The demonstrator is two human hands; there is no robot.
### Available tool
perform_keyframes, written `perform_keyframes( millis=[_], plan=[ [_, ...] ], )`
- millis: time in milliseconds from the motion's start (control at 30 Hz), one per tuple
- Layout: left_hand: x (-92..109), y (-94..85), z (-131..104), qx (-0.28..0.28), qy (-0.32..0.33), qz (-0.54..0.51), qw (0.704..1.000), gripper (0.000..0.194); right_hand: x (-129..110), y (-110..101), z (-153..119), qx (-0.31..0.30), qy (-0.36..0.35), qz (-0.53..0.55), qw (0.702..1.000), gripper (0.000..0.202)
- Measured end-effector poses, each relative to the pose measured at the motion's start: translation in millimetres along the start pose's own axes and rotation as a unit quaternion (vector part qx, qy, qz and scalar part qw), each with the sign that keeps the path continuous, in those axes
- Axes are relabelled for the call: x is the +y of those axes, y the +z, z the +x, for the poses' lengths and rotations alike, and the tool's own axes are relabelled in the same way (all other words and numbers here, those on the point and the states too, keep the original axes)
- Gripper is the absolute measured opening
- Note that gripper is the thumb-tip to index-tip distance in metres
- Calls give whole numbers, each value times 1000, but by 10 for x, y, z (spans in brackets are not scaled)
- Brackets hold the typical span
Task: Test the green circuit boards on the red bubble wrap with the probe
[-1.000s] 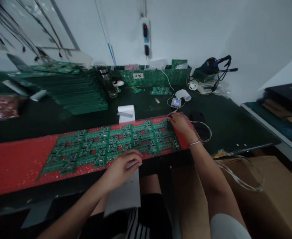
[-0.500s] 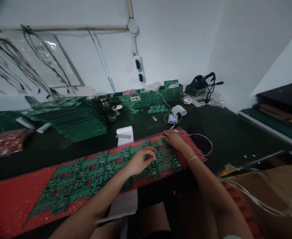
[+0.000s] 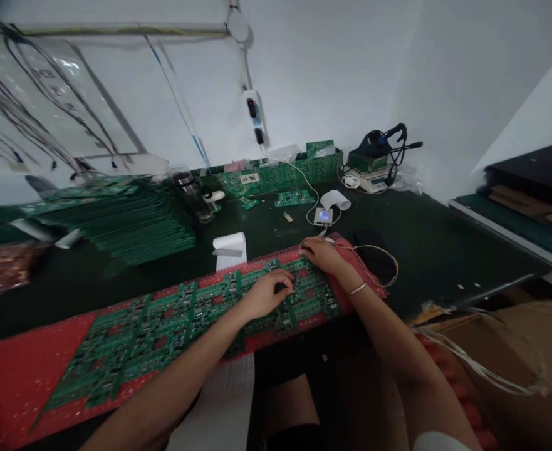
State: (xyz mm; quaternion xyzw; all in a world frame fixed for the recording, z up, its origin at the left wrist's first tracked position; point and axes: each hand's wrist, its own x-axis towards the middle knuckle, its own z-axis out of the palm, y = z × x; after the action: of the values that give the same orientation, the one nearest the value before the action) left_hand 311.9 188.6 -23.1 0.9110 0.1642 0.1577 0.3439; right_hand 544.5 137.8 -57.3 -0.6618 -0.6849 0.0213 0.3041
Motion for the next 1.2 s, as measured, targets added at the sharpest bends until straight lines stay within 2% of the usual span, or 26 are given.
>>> perform_keyframes(
  millis=[133, 300, 433, 733, 933, 1000, 1133, 1200],
  plan=[
    [29, 27, 275, -7, -14, 11, 1000, 20, 59, 55, -15, 52, 2, 63, 997, 11],
    [-9, 259, 641, 44, -43, 60, 996, 17, 59, 84, -31, 67, 10, 78, 995, 8],
    [-64, 413, 752, 65, -67, 80, 992, 14, 60, 80, -37, 65, 25, 75, 995, 9],
    [-76, 551, 747, 92, -78, 115, 986, 14, 100, 101, -50, 54, 36, 55, 996, 11],
    [-35, 527, 704, 101, -71, 115, 986, 7, 118, 97, -65, 63, 13, 59, 996, 12],
    [-17, 491, 622, 85, -37, 132, 987, 10, 128, 123, -65, 75, 7, 61, 995, 12],
    [30, 439, 435, 11, 60, 222, 973, 25, 118, 146, -29, 88, 7, 68, 994, 13],
    [63, 426, 390, -10, 71, 260, 963, 30, 82, 79, -27, 104, 18, 75, 992, 14]
  ],
)
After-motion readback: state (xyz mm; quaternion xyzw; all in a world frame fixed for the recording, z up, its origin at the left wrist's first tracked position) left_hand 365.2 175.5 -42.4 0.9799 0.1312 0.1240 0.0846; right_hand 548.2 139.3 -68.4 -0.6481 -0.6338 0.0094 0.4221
